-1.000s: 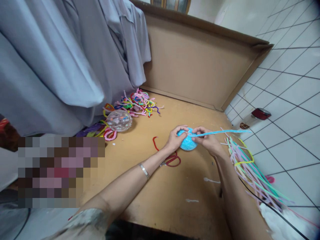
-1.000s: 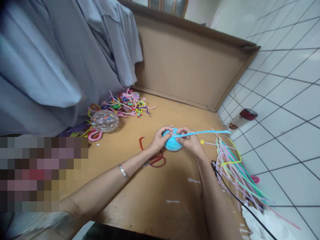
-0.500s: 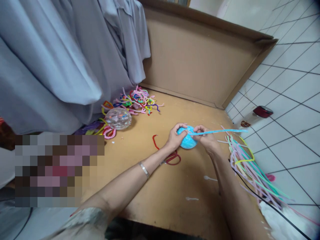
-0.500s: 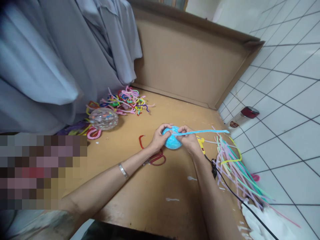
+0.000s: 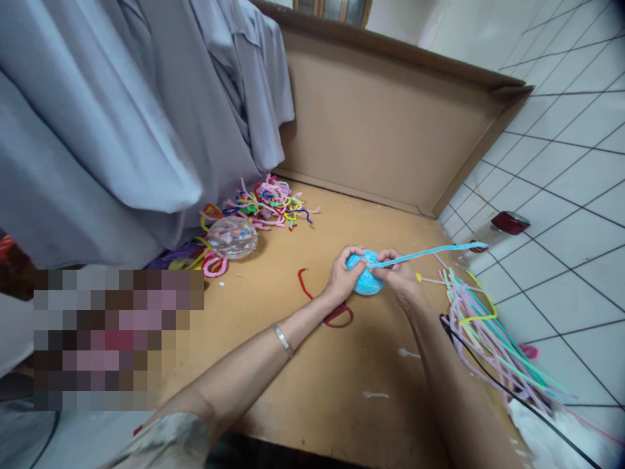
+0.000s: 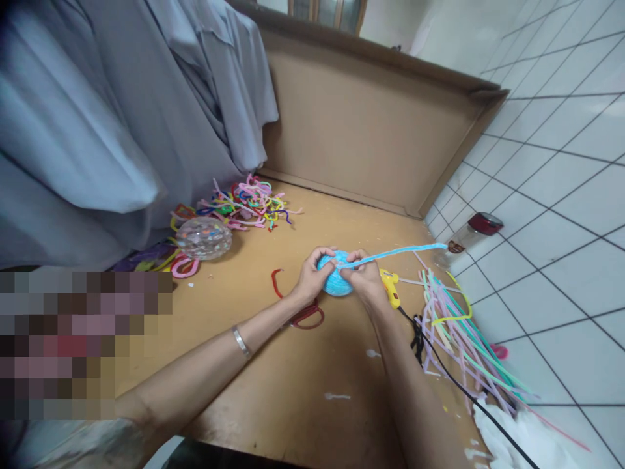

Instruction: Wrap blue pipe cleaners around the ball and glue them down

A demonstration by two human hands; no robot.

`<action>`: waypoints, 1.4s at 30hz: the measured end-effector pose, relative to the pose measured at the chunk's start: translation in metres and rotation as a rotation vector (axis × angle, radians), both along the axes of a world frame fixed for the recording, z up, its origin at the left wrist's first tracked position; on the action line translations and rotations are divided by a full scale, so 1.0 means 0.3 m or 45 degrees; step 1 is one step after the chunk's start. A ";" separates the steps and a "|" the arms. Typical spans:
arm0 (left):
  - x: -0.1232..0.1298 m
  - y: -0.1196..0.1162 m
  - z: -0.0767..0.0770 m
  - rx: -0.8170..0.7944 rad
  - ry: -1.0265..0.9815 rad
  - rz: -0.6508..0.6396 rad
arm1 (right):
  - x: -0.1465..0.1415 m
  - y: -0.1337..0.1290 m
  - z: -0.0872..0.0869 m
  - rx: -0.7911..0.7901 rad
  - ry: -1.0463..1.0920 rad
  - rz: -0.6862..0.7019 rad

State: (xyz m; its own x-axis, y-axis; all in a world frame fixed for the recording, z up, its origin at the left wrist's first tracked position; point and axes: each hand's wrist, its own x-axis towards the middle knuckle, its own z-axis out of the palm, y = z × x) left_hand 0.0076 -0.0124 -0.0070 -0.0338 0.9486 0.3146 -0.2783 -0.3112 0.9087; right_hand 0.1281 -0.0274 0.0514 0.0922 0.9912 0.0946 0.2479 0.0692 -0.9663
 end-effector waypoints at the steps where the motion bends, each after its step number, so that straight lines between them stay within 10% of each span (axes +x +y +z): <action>1: 0.000 0.000 -0.002 0.000 -0.002 0.011 | -0.001 -0.001 0.002 0.000 0.009 0.006; 42: -0.055 -0.005 -0.029 -0.010 -0.037 -0.291 | 0.044 0.002 0.029 -0.012 -0.159 0.008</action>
